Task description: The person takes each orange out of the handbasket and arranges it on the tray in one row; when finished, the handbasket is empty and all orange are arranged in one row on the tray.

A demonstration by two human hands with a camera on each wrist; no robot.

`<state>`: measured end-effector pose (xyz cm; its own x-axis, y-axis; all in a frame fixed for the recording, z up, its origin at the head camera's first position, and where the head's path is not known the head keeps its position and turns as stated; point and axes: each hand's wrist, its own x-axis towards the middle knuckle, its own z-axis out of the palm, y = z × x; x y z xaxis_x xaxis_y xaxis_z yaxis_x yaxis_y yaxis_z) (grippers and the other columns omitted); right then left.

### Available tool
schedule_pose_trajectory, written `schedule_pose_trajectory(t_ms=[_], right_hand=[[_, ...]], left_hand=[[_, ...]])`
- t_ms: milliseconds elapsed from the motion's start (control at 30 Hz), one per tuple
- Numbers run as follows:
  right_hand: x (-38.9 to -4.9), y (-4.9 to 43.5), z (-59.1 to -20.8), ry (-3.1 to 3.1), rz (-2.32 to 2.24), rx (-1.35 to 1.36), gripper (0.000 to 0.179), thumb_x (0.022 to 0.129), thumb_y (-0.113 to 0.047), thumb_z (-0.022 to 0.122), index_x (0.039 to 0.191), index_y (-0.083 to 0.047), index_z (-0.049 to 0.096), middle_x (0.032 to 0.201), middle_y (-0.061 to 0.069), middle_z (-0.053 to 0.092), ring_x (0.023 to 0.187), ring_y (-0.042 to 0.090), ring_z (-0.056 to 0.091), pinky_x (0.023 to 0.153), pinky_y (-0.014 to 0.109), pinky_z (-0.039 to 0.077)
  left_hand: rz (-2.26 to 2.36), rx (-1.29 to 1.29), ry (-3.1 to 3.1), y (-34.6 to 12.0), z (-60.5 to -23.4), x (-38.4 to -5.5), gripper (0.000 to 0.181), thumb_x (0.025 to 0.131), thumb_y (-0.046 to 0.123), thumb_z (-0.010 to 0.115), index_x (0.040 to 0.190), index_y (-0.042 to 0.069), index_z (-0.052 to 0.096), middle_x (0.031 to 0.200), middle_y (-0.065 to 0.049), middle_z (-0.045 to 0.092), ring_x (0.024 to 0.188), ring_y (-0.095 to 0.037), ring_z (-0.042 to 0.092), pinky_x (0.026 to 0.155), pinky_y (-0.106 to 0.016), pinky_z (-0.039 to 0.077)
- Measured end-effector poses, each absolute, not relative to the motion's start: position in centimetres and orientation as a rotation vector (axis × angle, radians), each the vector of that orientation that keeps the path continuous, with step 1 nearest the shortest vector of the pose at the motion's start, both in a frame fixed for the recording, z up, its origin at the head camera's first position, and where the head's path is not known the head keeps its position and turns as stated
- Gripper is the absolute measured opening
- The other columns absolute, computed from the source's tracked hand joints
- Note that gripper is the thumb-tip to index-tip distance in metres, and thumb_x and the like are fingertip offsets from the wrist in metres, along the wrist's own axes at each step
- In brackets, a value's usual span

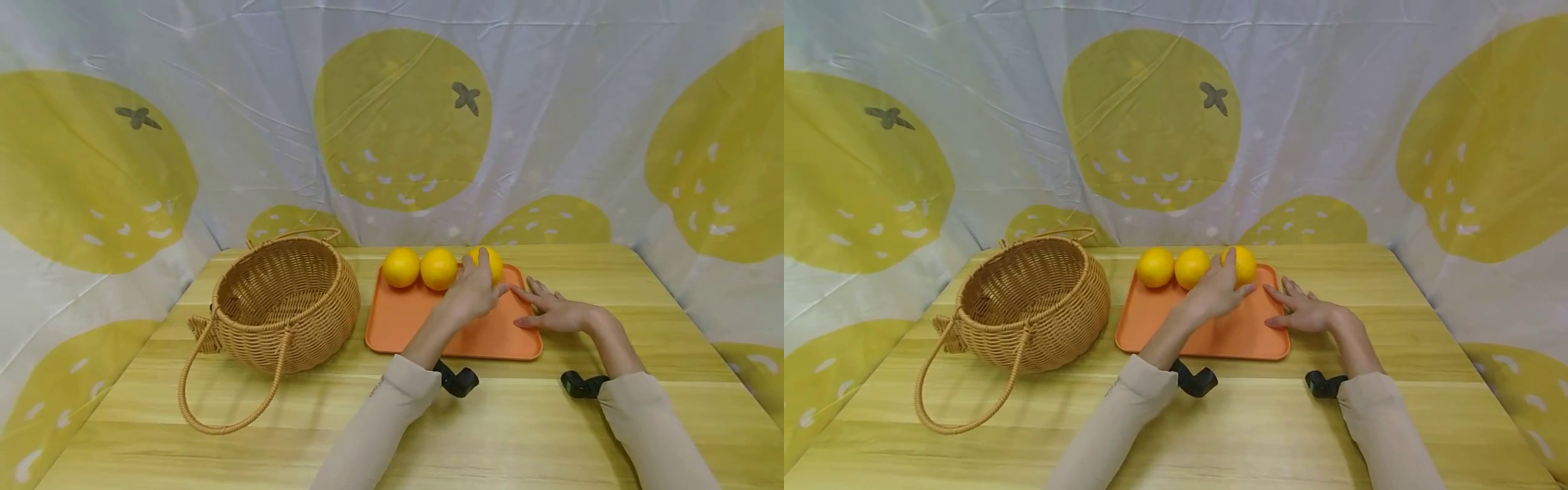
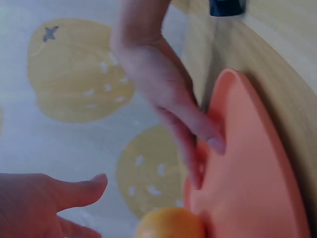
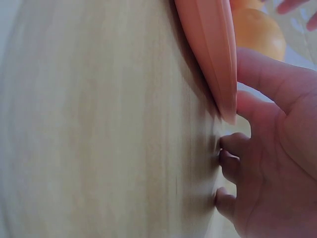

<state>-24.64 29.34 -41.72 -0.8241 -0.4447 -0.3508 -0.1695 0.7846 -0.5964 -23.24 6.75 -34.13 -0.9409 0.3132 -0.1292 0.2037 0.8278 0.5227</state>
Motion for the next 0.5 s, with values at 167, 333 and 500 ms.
schedule_pose_trajectory(t_ms=[167, 333, 500], right_hand=[[-24.3, 29.2, -41.3, 2.463, -0.808, -0.484, 0.098, 0.099, -0.057, 0.061, 0.167, -0.012, 0.006, 0.168, 0.028, -0.024, 0.153, 0.053, -0.024, 0.116, 0.075, -0.013], [-23.9, 29.0, -40.4, 2.458, -0.831, -0.504, 0.095, 0.101, -0.050, 0.062, 0.167, -0.007, 0.008, 0.167, 0.032, -0.023, 0.152, 0.054, -0.023, 0.116, 0.075, -0.015], [-24.0, 29.4, -40.7, 2.462, -0.823, -0.501, 0.094, 0.101, -0.050, 0.061, 0.167, -0.009, 0.008, 0.167, 0.031, -0.023, 0.151, 0.058, -0.022, 0.114, 0.078, -0.012]], left_hand=[[0.747, 0.601, 2.728, 4.2, -32.4, -22.1, 0.081, 0.106, 0.042, 0.055, 0.168, 0.012, 0.012, 0.173, -0.020, 0.013, 0.154, -0.036, 0.035, 0.120, -0.048, 0.040], [0.823, 0.720, 2.710, 0.7, -32.2, -22.1, 0.078, 0.107, 0.042, 0.055, 0.166, 0.009, 0.017, 0.171, -0.021, 0.019, 0.156, -0.037, 0.032, 0.123, -0.052, 0.035], [0.868, 0.742, 2.726, -2.7, -32.8, -22.4, 0.075, 0.107, 0.044, 0.053, 0.164, 0.005, 0.023, 0.169, -0.022, 0.024, 0.156, -0.038, 0.029, 0.126, -0.053, 0.029]])
